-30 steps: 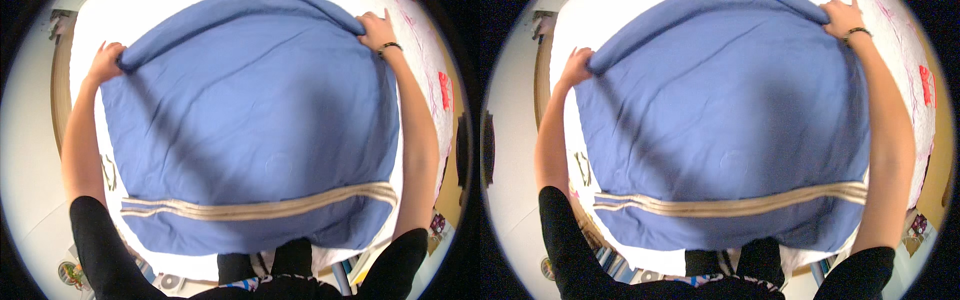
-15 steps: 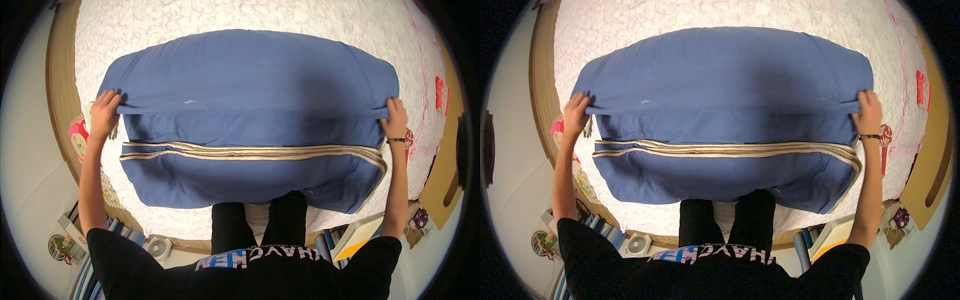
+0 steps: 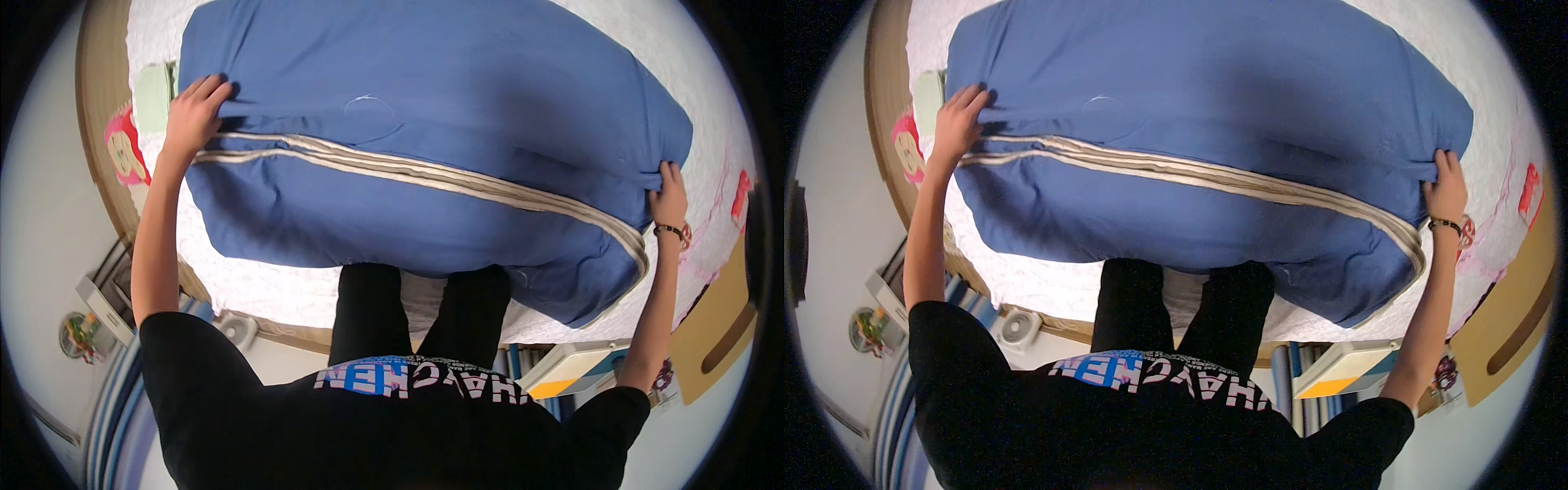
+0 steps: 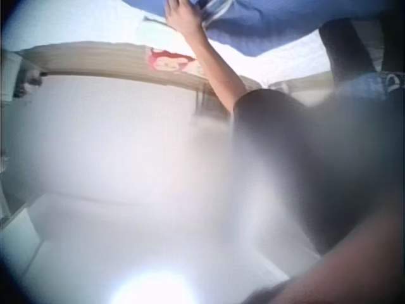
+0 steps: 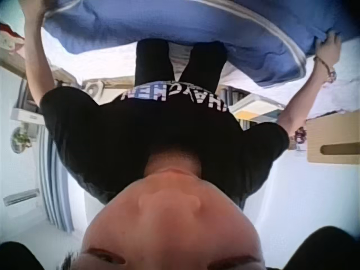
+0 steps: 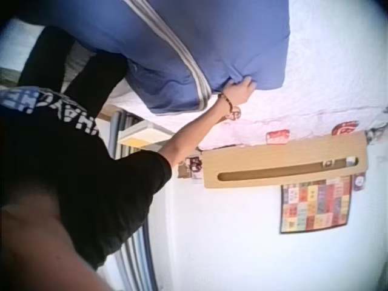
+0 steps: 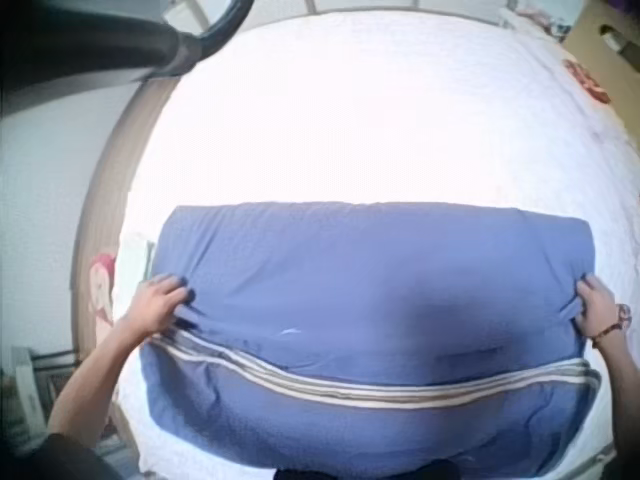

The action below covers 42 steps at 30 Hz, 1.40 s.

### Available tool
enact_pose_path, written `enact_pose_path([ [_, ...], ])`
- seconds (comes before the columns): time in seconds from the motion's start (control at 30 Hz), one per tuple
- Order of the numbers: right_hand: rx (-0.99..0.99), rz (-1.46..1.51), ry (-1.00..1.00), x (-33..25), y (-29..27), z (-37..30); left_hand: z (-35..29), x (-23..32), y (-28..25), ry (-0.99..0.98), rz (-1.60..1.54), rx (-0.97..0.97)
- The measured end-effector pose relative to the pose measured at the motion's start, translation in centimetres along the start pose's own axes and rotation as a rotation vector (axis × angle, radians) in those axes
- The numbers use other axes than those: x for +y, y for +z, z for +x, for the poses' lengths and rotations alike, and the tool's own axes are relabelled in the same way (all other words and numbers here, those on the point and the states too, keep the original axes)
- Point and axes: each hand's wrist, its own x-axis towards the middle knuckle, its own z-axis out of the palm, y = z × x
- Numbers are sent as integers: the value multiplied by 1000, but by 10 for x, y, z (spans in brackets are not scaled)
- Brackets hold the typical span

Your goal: The person folds a blue pillowcase on a bed, rolling it into a compact cylinder. They then unfold a light green shirt, smooth it out, and fold it into a neat rectangular shape. The person handles the items one at a time, ensuring they are flat and aligned before completing the folds.

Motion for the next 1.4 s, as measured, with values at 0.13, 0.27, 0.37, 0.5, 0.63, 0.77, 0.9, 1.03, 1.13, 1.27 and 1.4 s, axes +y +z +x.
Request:
enact_pose_path([
  [0.13,-236,0,-62,-35,-12,14,-2,4,10,-109,-161,-111],
  [0.27,65,291,-185,-25,-17,-42,-48,20,-9,-281,-540,165],
  [0.37,336,683,642,13,50,-164,-176,7,17,-1155,-872,358],
  [0.5,11,1539,1266,-24,128,-311,-247,89,63,-1524,-1442,-656],
  [0.63,-317,1599,1431,-91,69,-324,-285,119,100,-1444,-1887,-107],
  [0.77,-210,1643,1185,-62,64,-342,-270,122,97,-1334,-1929,198],
  [0.9,-79,1716,1063,-72,-14,-237,-184,101,-10,-1430,-1620,261],
  [1.03,-132,1886,965,2,5,-211,-121,62,-71,-1324,-1626,250],
  [1.13,-86,2006,868,45,-40,-171,-120,5,-94,-1282,-1722,344],
  [1.27,-59,2166,792,92,-123,-97,-86,-78,-105,-1272,-1905,474],
  [1.4,244,2055,1042,79,-112,10,-6,-129,-76,-951,-1854,507],
])
